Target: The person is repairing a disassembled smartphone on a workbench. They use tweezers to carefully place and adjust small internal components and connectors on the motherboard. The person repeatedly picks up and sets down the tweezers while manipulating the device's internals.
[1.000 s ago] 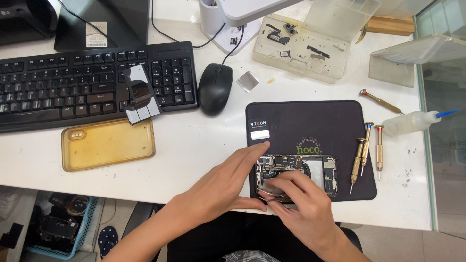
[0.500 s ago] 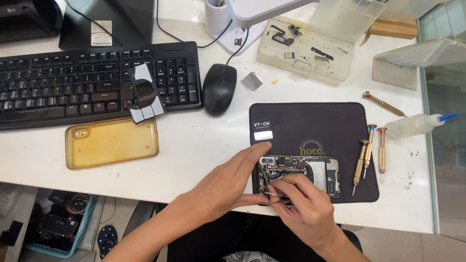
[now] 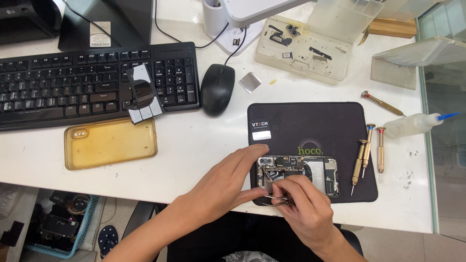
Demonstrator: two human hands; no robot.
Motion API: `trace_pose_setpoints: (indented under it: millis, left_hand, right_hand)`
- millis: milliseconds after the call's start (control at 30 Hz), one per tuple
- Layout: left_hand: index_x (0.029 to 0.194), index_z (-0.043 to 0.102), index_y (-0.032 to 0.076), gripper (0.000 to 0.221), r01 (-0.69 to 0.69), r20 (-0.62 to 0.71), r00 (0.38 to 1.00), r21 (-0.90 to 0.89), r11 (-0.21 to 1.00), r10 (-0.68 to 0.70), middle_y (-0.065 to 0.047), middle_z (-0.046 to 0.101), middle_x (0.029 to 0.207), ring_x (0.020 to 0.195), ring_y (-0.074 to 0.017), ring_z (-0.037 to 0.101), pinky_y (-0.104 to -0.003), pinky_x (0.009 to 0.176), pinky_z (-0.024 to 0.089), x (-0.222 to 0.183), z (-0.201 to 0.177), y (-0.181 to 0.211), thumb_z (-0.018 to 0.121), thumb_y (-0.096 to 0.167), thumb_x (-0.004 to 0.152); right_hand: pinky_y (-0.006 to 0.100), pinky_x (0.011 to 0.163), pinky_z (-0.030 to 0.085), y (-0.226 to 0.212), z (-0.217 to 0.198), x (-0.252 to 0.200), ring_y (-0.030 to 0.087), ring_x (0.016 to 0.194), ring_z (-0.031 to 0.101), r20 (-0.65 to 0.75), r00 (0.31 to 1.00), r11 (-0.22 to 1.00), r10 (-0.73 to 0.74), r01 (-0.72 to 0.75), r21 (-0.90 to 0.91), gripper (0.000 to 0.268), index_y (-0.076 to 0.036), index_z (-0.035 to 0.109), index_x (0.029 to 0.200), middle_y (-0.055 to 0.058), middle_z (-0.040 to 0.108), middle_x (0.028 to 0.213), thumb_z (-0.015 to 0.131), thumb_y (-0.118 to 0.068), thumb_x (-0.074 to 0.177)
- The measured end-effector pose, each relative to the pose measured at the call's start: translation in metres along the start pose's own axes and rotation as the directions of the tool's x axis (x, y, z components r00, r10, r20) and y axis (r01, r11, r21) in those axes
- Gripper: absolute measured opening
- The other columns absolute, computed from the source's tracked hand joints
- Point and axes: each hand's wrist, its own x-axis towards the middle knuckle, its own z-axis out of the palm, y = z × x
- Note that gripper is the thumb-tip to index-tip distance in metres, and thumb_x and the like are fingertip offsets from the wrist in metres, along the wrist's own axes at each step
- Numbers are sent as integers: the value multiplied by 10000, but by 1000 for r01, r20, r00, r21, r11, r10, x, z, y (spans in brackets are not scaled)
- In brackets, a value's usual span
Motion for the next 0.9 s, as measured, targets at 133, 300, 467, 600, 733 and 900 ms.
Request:
trace_pose_setpoints:
  millis: [133,300,467,600,733,900]
  left_hand:
    - [1449,430,-22,779,12,9,1000,0,1000,-12,-244,587,1386,1260,-394,608,-449,1036,523,0,1,1,821,229,824]
    - [1472,412,-19,801,11,17,1000,-13,1000,-10,-242,584,1384,1242,-383,618,-440,1024,527,0,-1,1,819,247,835]
    - [1477,404,-22,811,22,26,999,-23,999,-21,-243,579,1389,1236,-381,615,-444,1023,524,0,-1,0,816,252,835]
    - [1469,399,-27,813,35,32,999,-26,999,-34,-247,576,1384,1227,-380,615,-443,1018,525,0,-1,0,816,257,831]
    - [1471,402,-24,801,34,22,999,-20,999,-33,-248,576,1389,1247,-384,610,-444,1032,520,-1,0,0,813,249,840]
    - [1493,376,-28,844,12,15,1000,12,1000,-12,-269,556,1406,1285,-402,585,-455,1068,499,-1,1,-1,822,277,844]
  right_hand:
    - [215,549,582,0,-1,-1,117,663,690,-24,1000,1000,-2,2,-26,177,48,692,942,87,677,871,809,-1,819]
    - [232,567,587,-3,-4,-3,149,696,697,-63,998,998,-17,13,-59,167,49,692,938,107,675,884,803,-7,827]
    - [237,543,571,0,-7,-8,149,680,694,-85,993,995,-79,73,-72,189,61,692,945,107,680,869,811,-28,829]
    - [266,559,565,6,-13,-16,166,692,692,-95,982,982,-161,149,-120,180,74,680,962,112,671,867,793,-3,844]
    - [244,539,569,10,-19,-27,148,671,694,-34,977,973,-209,204,-111,187,76,690,973,127,674,866,791,0,835]
    - [242,555,577,17,-35,-23,132,688,697,-31,960,953,-280,274,-130,207,56,684,992,117,682,899,799,-29,843]
